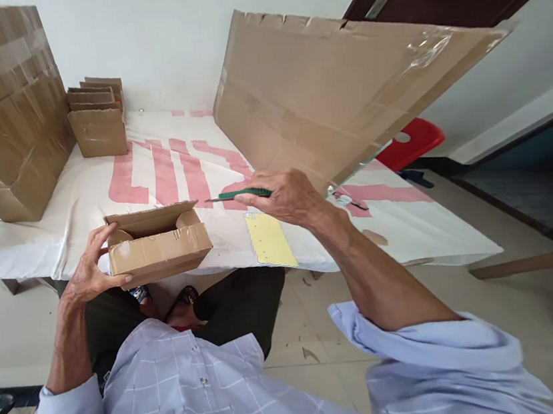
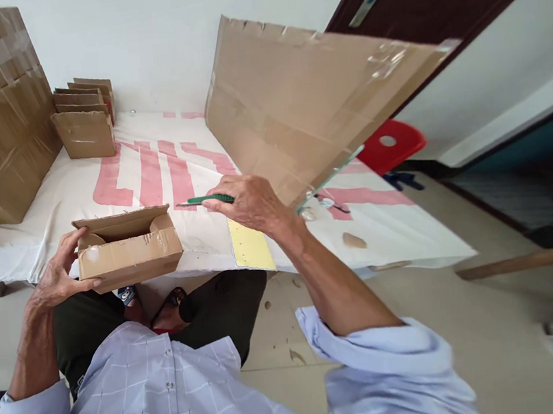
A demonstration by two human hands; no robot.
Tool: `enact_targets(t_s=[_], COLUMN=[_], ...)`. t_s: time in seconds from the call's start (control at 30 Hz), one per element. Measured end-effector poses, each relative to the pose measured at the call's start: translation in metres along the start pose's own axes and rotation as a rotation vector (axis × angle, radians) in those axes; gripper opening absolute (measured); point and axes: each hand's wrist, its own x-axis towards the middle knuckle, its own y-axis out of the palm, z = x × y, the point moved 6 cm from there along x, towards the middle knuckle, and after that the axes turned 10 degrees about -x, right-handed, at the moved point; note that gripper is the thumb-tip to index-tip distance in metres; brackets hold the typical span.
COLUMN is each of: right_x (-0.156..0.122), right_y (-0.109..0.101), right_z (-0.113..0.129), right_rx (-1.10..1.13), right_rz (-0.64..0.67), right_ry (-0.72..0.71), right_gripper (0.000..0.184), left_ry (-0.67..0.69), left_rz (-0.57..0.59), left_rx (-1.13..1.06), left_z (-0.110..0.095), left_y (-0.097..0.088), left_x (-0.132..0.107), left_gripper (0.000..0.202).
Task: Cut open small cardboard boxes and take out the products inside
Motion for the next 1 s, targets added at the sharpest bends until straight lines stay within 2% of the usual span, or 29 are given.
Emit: enact_targets(t_s=[0.07, 0.2, 0.27, 0.33, 0.37, 0.43, 0.5, 0.53, 0.6, 0.7, 0.77, 0.87, 1.0], right_x=[-0.013, -0.050, -0.064, -0.067, -0.065, -0.053, -0.036, -0.027, -0.011, -0.001, -0.004, -0.026, -0.071], right_y=[0.022, 0.098, 0.131, 0.143, 0.141, 0.123, 0.099, 0.089, 0.078, 0.073, 0.067, 0.051, 0.044], right_z=[-0.008, -0.017, -0.017, -0.017, -0.016, -0.008, 0.013, 0.028, 0.062, 0.105, 0.121, 0.136, 0.157], right_rx=[-0.027, -0.090, -0.068, 0.008, 0.055, 0.140, 0.193, 0.201, 0.203, 0.171, 0.137, 0.060, -0.051], right_rz=[0.068, 0.219, 0.266, 0.219, 0.157, -0.006, -0.125, -0.133, -0.063, 0.087, 0.095, -0.026, -0.138], right_ry=[0.061, 0.397, 0.497, 0.516, 0.500, 0.408, 0.225, 0.120, -0.078, -0.258, -0.295, -0.349, -0.490], right_gripper=[0.036, 0.032, 0.031, 0.035, 0.038, 0.044, 0.044, 0.042, 0.039, 0.039, 0.029, 0.006, 0.020], left_ry=[-0.009, -0.033, -0.047, -0.056, -0.059, -0.059, -0.058, -0.058, -0.057, -0.070, -0.083, -0.077, -0.028], left_rz=[-0.001, -0.010, -0.019, -0.029, -0.033, -0.039, -0.047, -0.051, -0.056, -0.057, -0.056, -0.044, -0.028], left_rx=[-0.015, -0.024, -0.039, -0.058, -0.066, -0.075, -0.076, -0.076, -0.074, -0.079, -0.083, -0.093, -0.116], left_z=[-0.001, 0.002, 0.007, 0.012, 0.015, 0.020, 0.023, 0.024, 0.024, 0.024, 0.025, 0.029, 0.034], left_y=[0.000, 0.000, -0.001, -0.001, -0.002, -0.002, -0.002, -0.001, 0.001, 0.002, 0.003, 0.003, 0.005], left_x=[0.001, 0.003, 0.003, 0.004, 0.004, 0.006, 0.008, 0.009, 0.010, 0.010, 0.009, 0.007, 0.006], left_gripper=[0.111, 0.122, 0.126, 0.130, 0.131, 0.134, 0.136, 0.136, 0.137, 0.139, 0.141, 0.141, 0.137])
